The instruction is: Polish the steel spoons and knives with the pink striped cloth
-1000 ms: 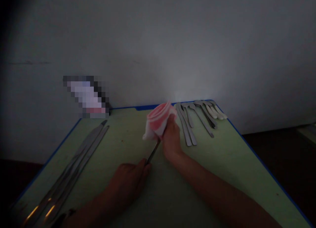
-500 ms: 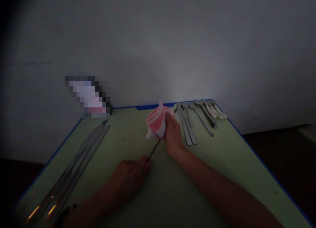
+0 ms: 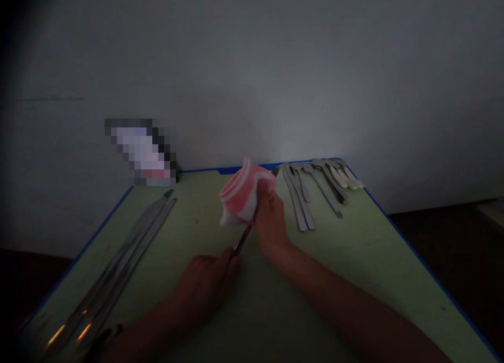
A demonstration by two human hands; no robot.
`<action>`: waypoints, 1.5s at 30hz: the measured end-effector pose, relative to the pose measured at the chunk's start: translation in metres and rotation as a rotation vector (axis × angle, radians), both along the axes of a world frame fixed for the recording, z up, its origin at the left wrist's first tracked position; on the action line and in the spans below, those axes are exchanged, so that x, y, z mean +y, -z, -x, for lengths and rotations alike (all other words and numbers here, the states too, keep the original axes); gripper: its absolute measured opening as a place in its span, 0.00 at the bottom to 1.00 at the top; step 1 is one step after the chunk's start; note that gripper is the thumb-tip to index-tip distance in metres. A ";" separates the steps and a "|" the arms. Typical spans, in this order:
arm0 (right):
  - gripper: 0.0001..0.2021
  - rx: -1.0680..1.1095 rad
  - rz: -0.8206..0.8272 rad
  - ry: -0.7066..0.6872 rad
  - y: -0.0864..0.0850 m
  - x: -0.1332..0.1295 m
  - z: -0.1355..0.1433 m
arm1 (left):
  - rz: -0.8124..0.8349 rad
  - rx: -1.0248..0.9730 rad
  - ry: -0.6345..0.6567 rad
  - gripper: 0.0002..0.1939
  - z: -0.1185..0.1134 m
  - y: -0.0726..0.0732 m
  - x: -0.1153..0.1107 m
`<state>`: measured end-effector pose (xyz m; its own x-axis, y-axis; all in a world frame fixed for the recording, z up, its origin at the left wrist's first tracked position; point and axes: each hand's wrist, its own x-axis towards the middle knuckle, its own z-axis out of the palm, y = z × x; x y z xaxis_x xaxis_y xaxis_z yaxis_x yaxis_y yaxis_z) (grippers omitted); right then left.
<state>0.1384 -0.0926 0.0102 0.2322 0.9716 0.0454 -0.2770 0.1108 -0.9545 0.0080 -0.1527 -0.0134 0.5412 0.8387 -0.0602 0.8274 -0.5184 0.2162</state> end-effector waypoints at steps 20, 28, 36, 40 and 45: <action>0.21 0.148 0.077 0.222 0.010 0.033 -0.025 | 0.082 -0.110 0.099 0.18 0.001 -0.006 -0.003; 0.18 -0.113 0.008 -0.132 0.013 -0.036 0.025 | 0.000 -0.373 0.013 0.18 0.008 -0.006 0.005; 0.20 0.044 0.097 0.021 0.005 0.007 -0.003 | 0.081 -0.166 0.043 0.18 0.002 -0.005 -0.004; 0.13 0.345 0.046 0.206 -0.005 0.039 -0.031 | 0.046 -0.059 0.027 0.17 -0.003 -0.002 -0.007; 0.10 0.479 0.133 0.225 -0.018 0.042 -0.042 | 0.050 -0.040 -0.007 0.16 -0.004 -0.001 -0.007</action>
